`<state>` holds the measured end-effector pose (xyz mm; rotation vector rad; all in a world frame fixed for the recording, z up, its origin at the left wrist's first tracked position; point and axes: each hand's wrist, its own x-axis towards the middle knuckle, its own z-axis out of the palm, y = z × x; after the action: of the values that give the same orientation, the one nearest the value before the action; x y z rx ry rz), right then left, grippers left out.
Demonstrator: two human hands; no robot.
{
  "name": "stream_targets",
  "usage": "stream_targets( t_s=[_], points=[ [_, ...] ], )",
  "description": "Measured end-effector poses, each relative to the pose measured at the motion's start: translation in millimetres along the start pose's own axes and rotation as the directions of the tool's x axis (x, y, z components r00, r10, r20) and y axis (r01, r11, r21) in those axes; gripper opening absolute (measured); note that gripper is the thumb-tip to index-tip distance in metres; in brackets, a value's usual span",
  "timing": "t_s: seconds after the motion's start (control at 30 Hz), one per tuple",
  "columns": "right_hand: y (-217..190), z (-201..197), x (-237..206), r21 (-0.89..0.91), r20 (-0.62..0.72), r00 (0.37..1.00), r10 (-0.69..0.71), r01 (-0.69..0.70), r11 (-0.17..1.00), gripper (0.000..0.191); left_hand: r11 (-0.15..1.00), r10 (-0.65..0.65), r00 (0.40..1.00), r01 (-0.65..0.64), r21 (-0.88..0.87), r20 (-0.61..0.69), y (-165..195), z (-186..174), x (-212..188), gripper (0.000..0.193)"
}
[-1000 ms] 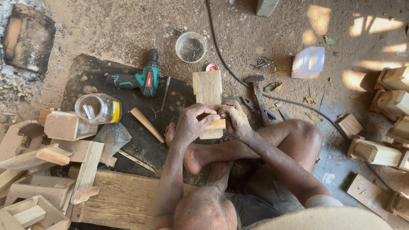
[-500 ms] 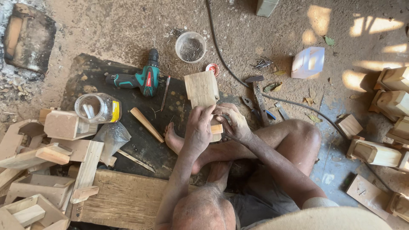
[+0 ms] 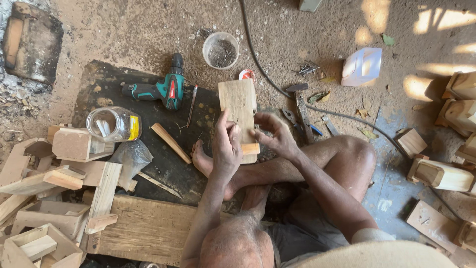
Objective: The person sits on the floor and assembles small wooden boxes by nailing pieces together. They pick up wooden parts, align them, and use a hammer to drive nails into the joints. The person occasionally adjusts the pieces and checks the alignment before continuing to hammer.
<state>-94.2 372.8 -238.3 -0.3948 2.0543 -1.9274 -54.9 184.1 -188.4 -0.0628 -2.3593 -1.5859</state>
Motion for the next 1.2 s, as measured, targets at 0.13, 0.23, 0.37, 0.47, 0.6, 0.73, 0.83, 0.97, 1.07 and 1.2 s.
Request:
stream_targets(
  t_s=[0.13,0.23,0.37,0.47,0.6,0.73,0.83,0.97,1.07,1.2],
  points=[
    [-0.3,2.0,-4.0,0.003,0.058,0.993,0.106,-0.106,0.994,0.051,0.997,0.070,0.996,-0.071,0.022,0.047,1.0,-10.3,0.3,0.033],
    [-2.9,3.3,-4.8,0.036,0.070,0.987,0.144,-0.147,0.989,0.048,0.996,0.056,0.996,-0.051,-0.078,0.063,-4.3,-10.1,0.8,0.026],
    [-5.2,3.5,-5.3,-0.046,0.058,0.985,0.161,-0.159,0.986,0.046,0.999,0.006,0.997,-0.003,-0.037,0.083,-17.4,-10.8,3.8,0.017],
    [-4.7,3.7,-5.6,-0.015,0.069,0.987,0.147,-0.146,0.989,0.045,0.999,0.003,0.998,0.000,-0.054,0.068,-20.2,-17.1,-0.9,0.017],
    [-3.6,4.2,-6.2,0.013,0.051,0.989,0.140,-0.141,0.990,0.045,0.996,0.011,0.997,-0.005,-0.085,0.070,-16.6,-19.7,-4.1,0.016],
    [-2.9,4.4,-6.6,0.001,0.044,0.991,0.130,-0.130,0.992,0.045,0.998,0.031,0.996,-0.026,-0.062,0.089,-15.2,-19.7,-3.9,0.015],
    [-2.9,4.5,-7.1,0.005,0.042,0.989,0.142,-0.142,0.990,0.044,0.997,0.063,0.994,-0.059,-0.042,0.095,-17.4,-19.5,-4.2,0.015],
    [-2.9,4.6,-7.9,0.010,0.037,0.989,0.144,-0.145,0.989,0.043,0.996,0.091,0.990,-0.088,-0.029,0.111,-21.0,-19.1,-4.9,0.013],
    [-2.6,4.6,-8.4,0.041,0.044,0.988,0.147,-0.149,0.988,0.043,0.997,0.077,0.989,-0.074,-0.030,0.124,-22.1,-19.3,-5.4,0.012],
    [0.0,5.2,-9.9,0.070,0.050,0.990,0.129,-0.132,0.989,0.044,0.996,0.085,0.990,-0.082,-0.032,0.114,-22.5,-18.5,-6.7,0.011]
  ],
)
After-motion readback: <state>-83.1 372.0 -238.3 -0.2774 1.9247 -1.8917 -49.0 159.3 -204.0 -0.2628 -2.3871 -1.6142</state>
